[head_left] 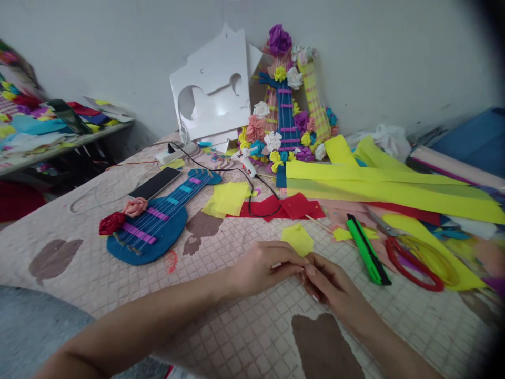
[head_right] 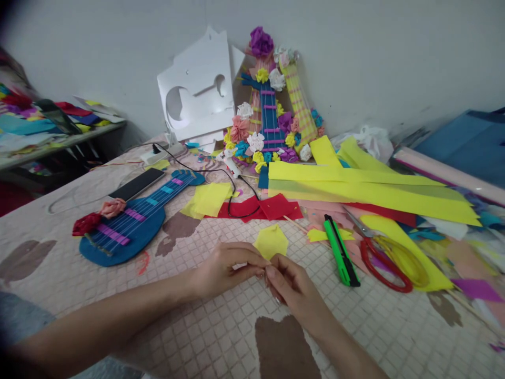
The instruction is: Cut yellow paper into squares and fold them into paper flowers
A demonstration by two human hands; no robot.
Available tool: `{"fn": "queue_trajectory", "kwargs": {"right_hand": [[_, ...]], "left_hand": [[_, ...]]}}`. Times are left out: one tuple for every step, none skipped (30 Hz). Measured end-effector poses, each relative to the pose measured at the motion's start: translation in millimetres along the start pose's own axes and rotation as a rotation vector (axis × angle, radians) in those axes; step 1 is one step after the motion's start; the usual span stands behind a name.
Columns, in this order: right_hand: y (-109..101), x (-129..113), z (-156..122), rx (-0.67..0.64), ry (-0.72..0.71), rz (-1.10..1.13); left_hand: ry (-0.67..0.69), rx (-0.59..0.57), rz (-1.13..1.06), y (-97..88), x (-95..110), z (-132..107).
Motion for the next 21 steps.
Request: {"fn": "queue_trajectory", "kwargs": {"right_hand": [[0.9, 0.5, -0.3, -0.008, 0.002, 0.020], [1.6, 1.1, -0.6, -0.015, 0.006, 0.035], [2.2, 1.7, -1.0, -0.022, 0.012, 0.046], [2.6, 2.3, -1.3, -0.025, 0.016, 0.056], [2.7, 2.7, -1.5, -0.024, 0.021, 0.064], [2.8, 3.0, -1.7, -0.020, 0.026, 0.071], [2.6, 3.1, -1.8, -0.014, 0.028, 0.076], [2.5, 3.1, -1.9, -0.008, 0.030, 0.076], [2.3, 3.0, -1.8, -0.005, 0.030, 0.072], [2.1, 3.0, -1.7, -0.003, 0.031, 0.065], [2.0, 3.0, -1.7, -0.002, 0.031, 0.057], [1.8, 3.1, -1.6, -0.001, 0.030, 0.051], [1.7, 3.3, -1.5, 0.000, 0.030, 0.046], [1.6, 3.6, -1.4, -0.001, 0.032, 0.042], [1.4, 4.1, -1.3, -0.005, 0.036, 0.038], [1.3, 4.7, -1.2, -0.010, 0.043, 0.034], [1.2, 5.4, -1.1, -0.018, 0.050, 0.030], [1.1, 6.1, -1.1, -0.024, 0.060, 0.028], [1.1, 6.9, -1.2, -0.027, 0.071, 0.031], [1.2, 7.8, -1.6, -0.029, 0.080, 0.038], [1.5, 8.8, -2.2, -0.030, 0.086, 0.048]], "left_hand": [[0.022, 0.002, 0.030, 0.5, 1.6, -0.1], [0.027, 0.009, 0.049, 1.0, 2.9, -0.1], [0.016, 0.020, 0.056, 1.3, 3.9, 0.0], [-0.010, 0.029, 0.051, 1.4, 4.4, 0.3], [-0.043, 0.035, 0.034, 1.4, 4.5, 0.7], [-0.073, 0.034, 0.008, 1.1, 4.1, 1.2], [-0.094, 0.027, -0.021, 0.6, 3.6, 1.7], [-0.102, 0.017, -0.045, -0.1, 3.0, 2.1], [-0.099, 0.005, -0.057, -0.8, 2.3, 2.5], [-0.090, -0.005, -0.058, -1.6, 1.7, 2.7], [-0.078, -0.013, -0.049, -2.4, 1.0, 2.7], [-0.065, -0.021, -0.032, -3.0, 0.4, 2.6], [-0.050, -0.030, -0.010, -3.5, -0.3, 2.3], [-0.031, -0.038, 0.014, -3.9, -1.1, 1.8], [-0.008, -0.049, 0.044, -4.0, -2.0, 1.1], [0.019, -0.063, 0.080, -4.0, -2.9, 0.5], [0.050, -0.082, 0.123, -3.9, -3.9, -0.2], [0.083, -0.107, 0.171, -3.5, -4.7, -0.9], [0.117, -0.135, 0.220, -2.9, -5.3, -1.4], [0.145, -0.162, 0.269, -2.0, -5.6, -1.7], [0.165, -0.182, 0.316, -1.1, -5.4, -1.9]]}}
Point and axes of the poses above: each hand's wrist, its own z-axis towards the middle knuckle, its own y-axis out of the palm, x = y × z, the point moved 1 cm from there along z, towards the middle knuckle, and after that the axes turned 6 degrees about -x, right-handed, at the moved point
